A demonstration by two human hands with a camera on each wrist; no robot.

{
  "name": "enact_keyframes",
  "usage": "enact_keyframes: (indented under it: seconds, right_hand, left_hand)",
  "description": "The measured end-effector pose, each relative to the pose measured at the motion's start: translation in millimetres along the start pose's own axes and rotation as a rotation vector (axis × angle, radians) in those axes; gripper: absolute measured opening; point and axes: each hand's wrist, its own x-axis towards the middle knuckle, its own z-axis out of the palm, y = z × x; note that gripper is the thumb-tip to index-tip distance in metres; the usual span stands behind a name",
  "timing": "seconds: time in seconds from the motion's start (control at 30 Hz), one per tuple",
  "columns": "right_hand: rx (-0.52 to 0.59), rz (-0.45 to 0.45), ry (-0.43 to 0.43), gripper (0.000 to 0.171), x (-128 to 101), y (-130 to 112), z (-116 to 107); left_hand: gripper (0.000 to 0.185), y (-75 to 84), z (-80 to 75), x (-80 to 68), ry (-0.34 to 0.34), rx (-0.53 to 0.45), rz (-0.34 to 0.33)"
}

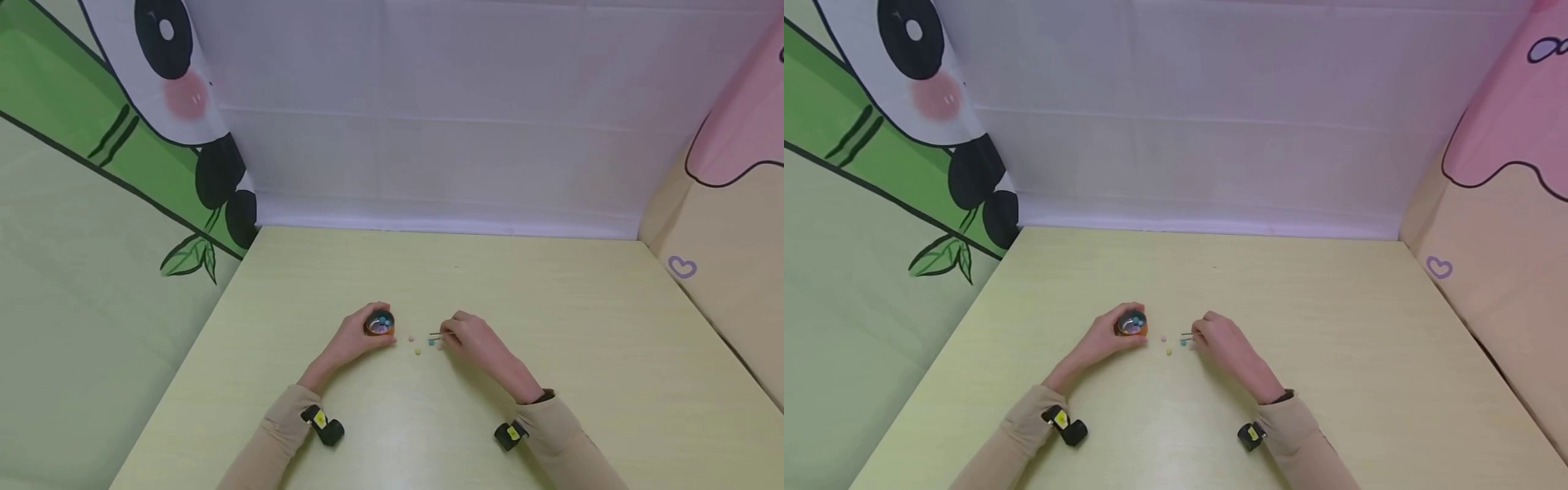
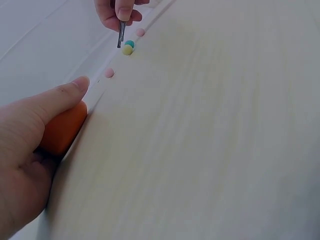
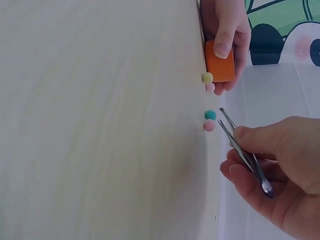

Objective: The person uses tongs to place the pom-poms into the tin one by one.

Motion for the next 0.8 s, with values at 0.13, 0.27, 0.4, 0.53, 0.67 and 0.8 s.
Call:
enact_keyframes:
  seconds: [0.13,0.27,0.4,0.53,0.67,0.8]
  right_hand:
    - [0.000,0.012,0.007,0.004,-5,1,-1]
    - [-0.008,0.012,0.016,0.004,-9,1,-1]
    - [-0.011,0.026,0.023,0.005,-13,0,-1]
    - [-0.010,0.039,0.020,0.005,-16,-3,0]
    - [-0.018,0.047,0.006,0.004,-19,-4,2]
    - [-0.018,0.043,0.009,0.004,-20,-6,2]
  left_hand:
    - [0.067,0.1,0.0,-0.2,-0.001,0.000,0.006]
    - [0.067,-0.6,-0.3,-0.3,0.002,-0.005,0.014]
    - [0.067,-3.0,-1.4,-1.2,0.003,0.000,0.023]
    - [0.067,-3.9,-2.7,-2.9,0.000,-0.001,0.029]
    - [0.067,-4.1,-3.9,-4.6,-0.005,-0.004,0.029]
    - [0.067,-4.4,-5.2,-6.3,-0.007,-0.001,0.027]
